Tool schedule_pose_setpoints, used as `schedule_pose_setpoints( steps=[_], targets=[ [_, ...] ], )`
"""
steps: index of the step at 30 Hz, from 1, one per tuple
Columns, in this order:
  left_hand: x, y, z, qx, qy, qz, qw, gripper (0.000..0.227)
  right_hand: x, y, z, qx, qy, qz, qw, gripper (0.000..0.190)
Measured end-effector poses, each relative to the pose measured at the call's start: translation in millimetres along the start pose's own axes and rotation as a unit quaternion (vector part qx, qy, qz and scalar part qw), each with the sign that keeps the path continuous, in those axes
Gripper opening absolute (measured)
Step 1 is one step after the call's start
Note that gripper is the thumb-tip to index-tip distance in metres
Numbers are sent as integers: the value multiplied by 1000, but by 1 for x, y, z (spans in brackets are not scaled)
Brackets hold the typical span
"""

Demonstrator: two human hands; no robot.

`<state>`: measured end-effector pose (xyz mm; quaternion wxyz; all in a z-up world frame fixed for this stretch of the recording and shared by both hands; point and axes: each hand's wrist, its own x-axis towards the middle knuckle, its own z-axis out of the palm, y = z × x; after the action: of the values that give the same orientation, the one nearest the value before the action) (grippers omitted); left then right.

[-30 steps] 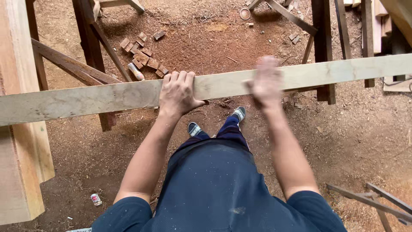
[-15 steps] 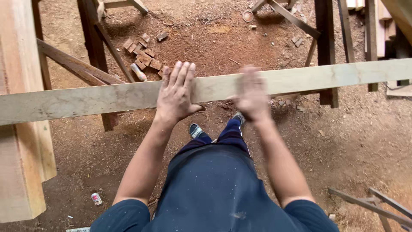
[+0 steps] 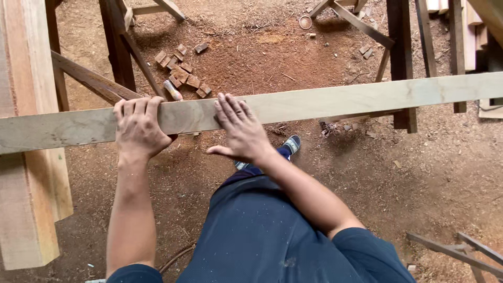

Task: The person sands a wooden beam by hand using a piece of sandpaper, moving it back and forth along the surfaces and edges of the wood.

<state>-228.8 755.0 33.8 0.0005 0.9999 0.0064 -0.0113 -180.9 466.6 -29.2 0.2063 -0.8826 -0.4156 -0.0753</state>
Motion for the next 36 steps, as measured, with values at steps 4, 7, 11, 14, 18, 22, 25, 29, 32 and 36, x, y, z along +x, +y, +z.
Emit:
schedule_pose_setpoints(
  steps=[4,7,11,14,18,22,25,29,32,36],
  targets=[
    [2,-3,8,15,38,21,999,77,-41,95,-49,-110,-190,180,959,104],
    [2,1,6,9,-4,-11,1000,87,-87,161,-97,-83,-94,348,929,110],
    [4,14,-9,8,-12,-22,1000,95,-69,161,-64,-216,-14,254,943,115],
    [2,47,-26,-60,40,28,997,135,-23,73,-14,-100,-125,171,972,112],
    [23,101,-21,-79,73,103,989,144,-2,10,-12,-78,-110,55,989,112],
    [34,109,-12,-52,-16,44,998,118,-47,115,-43,-79,-105,187,974,109],
    [34,105,-8,-18,-70,34,997,85,-100,195,-102,-226,-156,302,913,106],
    [37,99,0,-5,11,70,997,69,-89,193,-104,-181,-51,331,925,121],
    [37,96,0,-14,48,101,994,64,-55,120,-83,-151,-230,188,943,129],
    [31,97,-14,4,56,103,993,62,-42,76,-103,-138,-46,95,985,71]
  ],
)
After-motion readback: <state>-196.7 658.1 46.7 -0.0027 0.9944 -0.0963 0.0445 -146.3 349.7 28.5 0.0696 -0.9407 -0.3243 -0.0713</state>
